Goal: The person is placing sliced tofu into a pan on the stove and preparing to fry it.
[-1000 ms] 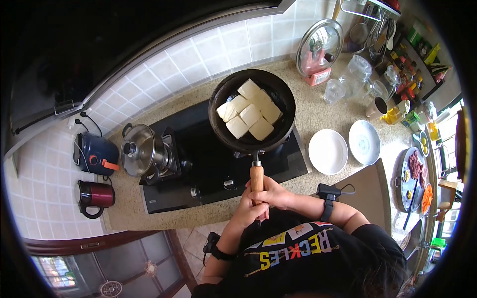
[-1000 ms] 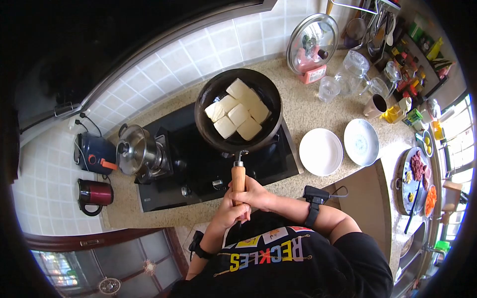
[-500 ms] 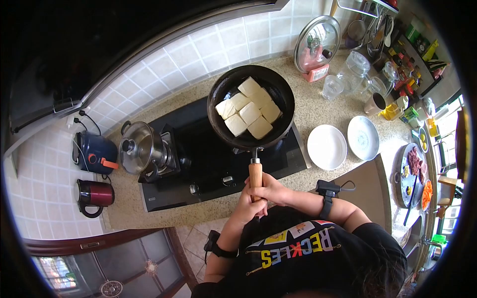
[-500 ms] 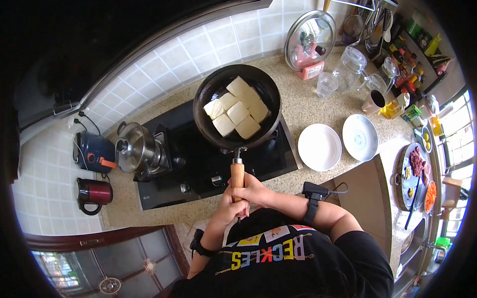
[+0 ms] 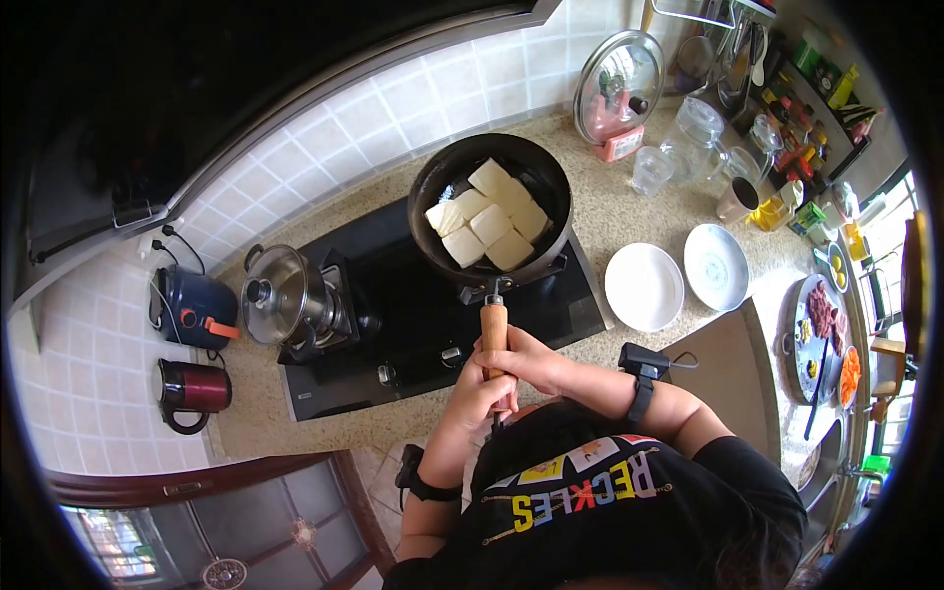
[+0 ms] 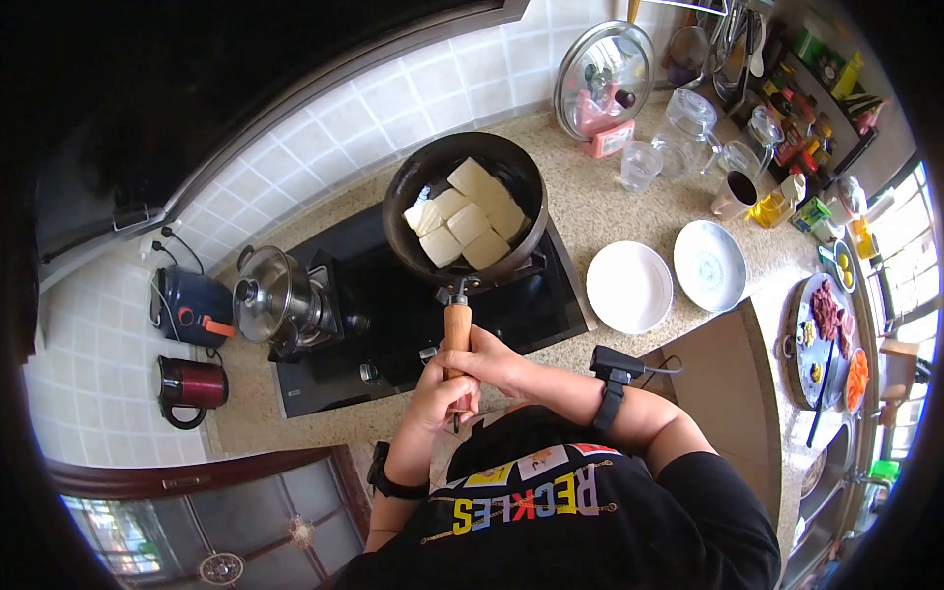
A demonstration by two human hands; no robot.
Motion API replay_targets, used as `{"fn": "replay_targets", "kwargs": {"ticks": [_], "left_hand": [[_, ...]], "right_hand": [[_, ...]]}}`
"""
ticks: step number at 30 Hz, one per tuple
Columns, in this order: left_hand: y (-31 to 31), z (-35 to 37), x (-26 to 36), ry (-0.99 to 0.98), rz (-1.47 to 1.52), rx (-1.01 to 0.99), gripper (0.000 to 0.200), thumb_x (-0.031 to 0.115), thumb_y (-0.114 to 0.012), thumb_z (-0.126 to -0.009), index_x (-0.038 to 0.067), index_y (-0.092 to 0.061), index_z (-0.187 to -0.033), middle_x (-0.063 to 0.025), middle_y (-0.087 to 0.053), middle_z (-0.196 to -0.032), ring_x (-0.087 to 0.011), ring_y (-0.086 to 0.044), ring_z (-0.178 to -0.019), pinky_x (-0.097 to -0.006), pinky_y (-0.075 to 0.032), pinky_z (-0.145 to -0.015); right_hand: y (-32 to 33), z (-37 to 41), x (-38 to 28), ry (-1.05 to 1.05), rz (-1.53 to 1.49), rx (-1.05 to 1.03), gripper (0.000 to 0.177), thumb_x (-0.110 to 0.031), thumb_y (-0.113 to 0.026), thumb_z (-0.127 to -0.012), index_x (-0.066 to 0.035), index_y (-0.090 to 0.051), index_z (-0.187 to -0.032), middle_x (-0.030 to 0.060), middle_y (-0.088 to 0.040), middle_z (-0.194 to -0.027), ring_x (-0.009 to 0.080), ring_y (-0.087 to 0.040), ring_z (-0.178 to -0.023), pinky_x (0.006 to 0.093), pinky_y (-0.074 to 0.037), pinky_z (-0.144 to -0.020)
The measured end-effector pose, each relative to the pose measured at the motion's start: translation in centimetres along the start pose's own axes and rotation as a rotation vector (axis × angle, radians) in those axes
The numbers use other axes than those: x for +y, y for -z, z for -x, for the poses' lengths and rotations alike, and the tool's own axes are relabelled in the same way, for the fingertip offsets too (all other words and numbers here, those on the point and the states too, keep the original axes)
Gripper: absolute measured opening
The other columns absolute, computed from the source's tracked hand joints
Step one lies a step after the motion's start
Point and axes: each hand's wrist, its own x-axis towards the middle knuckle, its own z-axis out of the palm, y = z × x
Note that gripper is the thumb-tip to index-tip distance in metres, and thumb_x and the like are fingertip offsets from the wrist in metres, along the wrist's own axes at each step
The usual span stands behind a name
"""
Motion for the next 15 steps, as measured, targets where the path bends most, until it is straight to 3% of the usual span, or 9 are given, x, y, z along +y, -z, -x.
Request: {"fn": "replay_targets", "kwargs": {"ticks": [2, 3, 7, 10, 14, 15], "left_hand": [[0.0, 0.2, 0.9, -0.014, -0.019, 0.006, 0.028, 0.005, -0.05, -0.074, 0.001, -0.042, -0.1, -0.0101, -0.053, -0.057, -0.0132, -0.047, -0.038, -0.023, -0.038, -0.033], [0.2, 0.3, 1.3, -0.014, -0.016, 0.006, 0.031, 0.005, -0.049, -0.074, 0.001, -0.041, -0.103, -0.0094, -0.053, -0.058, -0.0128, -0.047, -0.038, -0.0224, -0.038, -0.033], [0.7, 0.3, 1.3, 0.025, -0.072, 0.007, 0.034, 0.007, -0.051, -0.077, 0.002, -0.038, -0.108, -0.0076, -0.051, -0.061, -0.0126, -0.051, -0.042, -0.0213, -0.039, -0.034], [0.3, 0.5, 1.5, -0.029, -0.07, 0.015, 0.033, 0.008, -0.052, -0.078, 0.002, -0.039, -0.108, -0.0074, -0.052, -0.063, -0.0126, -0.053, -0.045, -0.0211, -0.039, -0.034], [0.2, 0.5, 1.6, -0.027, 0.009, 0.004, 0.028, 0.017, -0.047, -0.086, 0.002, -0.041, -0.109, -0.0066, -0.052, -0.067, -0.013, -0.053, -0.046, -0.0215, -0.04, -0.034], [0.9, 0.5, 1.0, -0.042, -0.029, -0.031, 0.034, 0.028, -0.04, -0.093, 0.001, -0.043, -0.112, -0.0078, -0.056, -0.071, -0.0132, -0.056, -0.052, -0.0225, -0.045, -0.042]], "right_hand": [[-0.1, -0.3, 0.2, 0.047, 0.009, -0.043, 0.044, -0.028, -0.063, -0.083, 0.002, -0.045, -0.11, 0.0106, -0.054, -0.094, 0.0151, -0.055, -0.086, 0.0289, -0.048, -0.075], [0.0, -0.7, 0.4, 0.085, 0.035, -0.091, 0.05, -0.037, -0.062, -0.084, 0.002, -0.044, -0.111, 0.011, -0.053, -0.097, 0.0157, -0.054, -0.089, 0.0294, -0.048, -0.078], [0.2, -0.8, 0.4, 0.052, 0.08, -0.093, 0.062, -0.049, -0.058, -0.084, 0.003, -0.042, -0.114, 0.0135, -0.055, -0.098, 0.0173, -0.058, -0.086, 0.0299, -0.05, -0.074], [0.4, 0.6, 0.1, -0.022, -0.049, -0.19, 0.06, -0.049, -0.052, -0.087, 0.001, -0.038, -0.117, 0.0129, -0.055, -0.096, 0.0193, -0.06, -0.084, 0.0322, -0.051, -0.075], [1.9, 1.7, 1.9, -0.08, -0.102, -0.258, 0.062, -0.055, -0.042, -0.09, 0.0, -0.037, -0.119, 0.012, -0.055, -0.096, 0.0201, -0.061, -0.084, 0.0336, -0.051, -0.077], [1.9, 2.0, 2.1, -0.068, -0.031, -0.168, 0.062, -0.056, -0.037, -0.091, -0.001, -0.038, -0.12, 0.0116, -0.056, -0.094, 0.0199, -0.061, -0.086, 0.0333, -0.05, -0.079]]}}
